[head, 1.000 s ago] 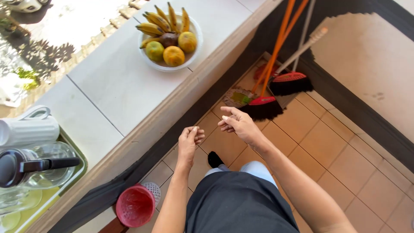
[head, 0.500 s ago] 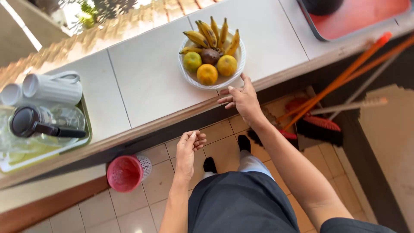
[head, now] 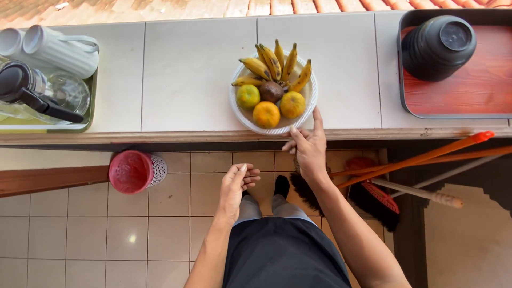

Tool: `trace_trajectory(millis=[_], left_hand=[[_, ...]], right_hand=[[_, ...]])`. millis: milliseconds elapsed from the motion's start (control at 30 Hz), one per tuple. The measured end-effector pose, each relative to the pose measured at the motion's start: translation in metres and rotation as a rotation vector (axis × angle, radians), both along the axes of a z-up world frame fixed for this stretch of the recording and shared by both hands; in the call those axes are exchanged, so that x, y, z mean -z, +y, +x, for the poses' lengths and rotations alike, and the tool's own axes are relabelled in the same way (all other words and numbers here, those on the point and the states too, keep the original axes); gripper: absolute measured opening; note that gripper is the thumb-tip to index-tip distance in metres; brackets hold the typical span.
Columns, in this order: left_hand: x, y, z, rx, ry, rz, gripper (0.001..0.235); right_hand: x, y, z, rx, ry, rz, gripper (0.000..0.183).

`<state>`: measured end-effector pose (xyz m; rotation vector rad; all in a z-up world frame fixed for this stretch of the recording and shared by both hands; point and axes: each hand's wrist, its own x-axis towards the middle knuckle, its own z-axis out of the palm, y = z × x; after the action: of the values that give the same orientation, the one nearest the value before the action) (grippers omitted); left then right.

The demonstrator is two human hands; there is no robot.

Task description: Placing a beverage tray, a bowl of snacks, and a plate of fruit onto a nightstand in a hotel room.

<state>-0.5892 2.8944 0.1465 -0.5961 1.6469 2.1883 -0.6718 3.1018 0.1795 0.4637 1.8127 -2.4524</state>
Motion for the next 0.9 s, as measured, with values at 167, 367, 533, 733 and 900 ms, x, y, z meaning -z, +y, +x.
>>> trace_trajectory(millis=[167,367,533,733,900], left_hand=[[-0.014,0.015,-0.021,-0.022,0.035,0.105,0.05],[-0.016,0.033,-0.037,-0.099,0.119,0.314,0.068],[-0.03,0.046,-0.038,-0.159,0.074,0.407,0.075],[-0.007,0.052,-0.03,-0.276,0.058,0.434,0.067],[-0.012,0.045,-0.018,-0.277,0.091,0.488,0.065]], right_hand=[[-0.002,0.019,0.027,-0.049,-0.018,-0.036,0.083],[-0.004,0.032,0.061,-0.119,-0.048,-0.032,0.073],[-0.005,0.039,0.075,-0.173,-0.092,-0.052,0.067],[0.014,0.052,0.072,-0.181,-0.101,-0.062,0.054],[0.027,0.057,0.052,-0.125,-0.12,-0.263,0.051]])
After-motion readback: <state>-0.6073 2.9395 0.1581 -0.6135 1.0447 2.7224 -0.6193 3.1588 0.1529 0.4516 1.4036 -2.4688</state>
